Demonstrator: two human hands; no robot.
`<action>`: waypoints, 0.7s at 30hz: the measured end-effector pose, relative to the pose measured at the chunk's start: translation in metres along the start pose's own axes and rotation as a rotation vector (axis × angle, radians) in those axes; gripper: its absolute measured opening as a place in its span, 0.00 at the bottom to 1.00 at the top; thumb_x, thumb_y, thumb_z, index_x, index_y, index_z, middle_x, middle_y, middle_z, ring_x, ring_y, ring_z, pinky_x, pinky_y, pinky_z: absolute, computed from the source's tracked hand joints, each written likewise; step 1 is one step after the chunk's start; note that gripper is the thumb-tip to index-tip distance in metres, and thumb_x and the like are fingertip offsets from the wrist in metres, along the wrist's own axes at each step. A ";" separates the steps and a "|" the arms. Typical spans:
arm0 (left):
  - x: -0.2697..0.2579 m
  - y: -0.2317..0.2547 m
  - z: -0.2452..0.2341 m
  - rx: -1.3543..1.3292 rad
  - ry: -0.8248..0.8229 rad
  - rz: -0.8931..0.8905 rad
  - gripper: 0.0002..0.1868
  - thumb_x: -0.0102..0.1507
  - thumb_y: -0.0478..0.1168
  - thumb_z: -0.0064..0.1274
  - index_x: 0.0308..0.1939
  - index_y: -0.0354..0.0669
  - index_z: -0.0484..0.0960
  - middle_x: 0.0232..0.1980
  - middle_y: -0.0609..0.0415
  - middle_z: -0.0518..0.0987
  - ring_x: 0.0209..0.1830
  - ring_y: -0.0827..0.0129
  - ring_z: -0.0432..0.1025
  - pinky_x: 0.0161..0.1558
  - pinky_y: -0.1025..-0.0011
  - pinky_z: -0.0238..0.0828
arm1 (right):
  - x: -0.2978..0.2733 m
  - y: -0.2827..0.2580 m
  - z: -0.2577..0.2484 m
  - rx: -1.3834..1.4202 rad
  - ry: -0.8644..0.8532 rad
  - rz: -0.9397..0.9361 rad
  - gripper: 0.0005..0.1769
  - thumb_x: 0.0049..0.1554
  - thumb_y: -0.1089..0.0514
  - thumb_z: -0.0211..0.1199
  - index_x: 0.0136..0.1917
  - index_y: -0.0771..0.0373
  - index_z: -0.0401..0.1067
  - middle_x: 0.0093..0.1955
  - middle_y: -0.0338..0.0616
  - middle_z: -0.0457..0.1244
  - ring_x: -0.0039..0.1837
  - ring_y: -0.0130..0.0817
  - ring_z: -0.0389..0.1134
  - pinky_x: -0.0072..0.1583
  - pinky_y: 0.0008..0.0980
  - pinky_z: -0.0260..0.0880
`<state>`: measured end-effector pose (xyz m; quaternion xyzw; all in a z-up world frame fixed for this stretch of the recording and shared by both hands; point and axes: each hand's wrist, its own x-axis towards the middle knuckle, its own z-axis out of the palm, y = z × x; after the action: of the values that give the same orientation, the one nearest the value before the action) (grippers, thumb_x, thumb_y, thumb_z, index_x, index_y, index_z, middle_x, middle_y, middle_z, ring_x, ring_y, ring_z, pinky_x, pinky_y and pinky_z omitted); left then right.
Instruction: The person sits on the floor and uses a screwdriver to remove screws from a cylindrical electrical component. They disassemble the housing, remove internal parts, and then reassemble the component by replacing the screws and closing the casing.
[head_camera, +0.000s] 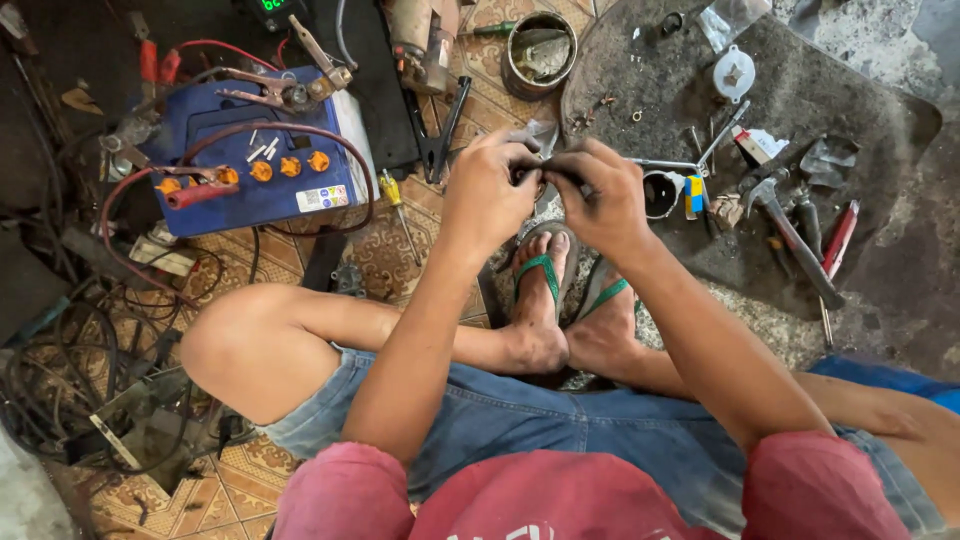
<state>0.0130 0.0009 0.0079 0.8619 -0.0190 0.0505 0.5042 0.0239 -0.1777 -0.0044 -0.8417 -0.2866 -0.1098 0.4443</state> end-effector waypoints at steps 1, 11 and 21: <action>0.004 0.004 -0.004 0.037 -0.075 -0.055 0.03 0.54 0.36 0.62 0.31 0.47 0.88 0.43 0.57 0.84 0.47 0.51 0.78 0.49 0.54 0.78 | 0.000 -0.001 -0.001 -0.013 0.019 -0.029 0.04 0.59 0.66 0.71 0.48 0.62 0.81 0.42 0.46 0.68 0.40 0.48 0.71 0.41 0.40 0.70; 0.034 0.012 -0.010 0.313 -0.283 -0.263 0.05 0.49 0.42 0.66 0.23 0.55 0.84 0.34 0.62 0.79 0.46 0.56 0.74 0.42 0.50 0.78 | 0.005 0.004 -0.006 -0.341 0.007 -0.448 0.10 0.64 0.65 0.57 0.44 0.69 0.78 0.43 0.53 0.66 0.40 0.48 0.67 0.44 0.39 0.72; 0.025 -0.067 0.030 -0.354 -0.293 -0.433 0.16 0.48 0.40 0.65 0.40 0.50 0.83 0.41 0.56 0.81 0.47 0.68 0.76 0.50 0.65 0.73 | 0.005 0.001 -0.004 -0.493 -0.045 -0.457 0.10 0.65 0.65 0.53 0.44 0.66 0.74 0.42 0.49 0.62 0.43 0.45 0.64 0.45 0.38 0.68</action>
<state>0.0455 0.0082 -0.0619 0.7430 0.0841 -0.1866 0.6372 0.0290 -0.1796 -0.0002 -0.8400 -0.4423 -0.2539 0.1851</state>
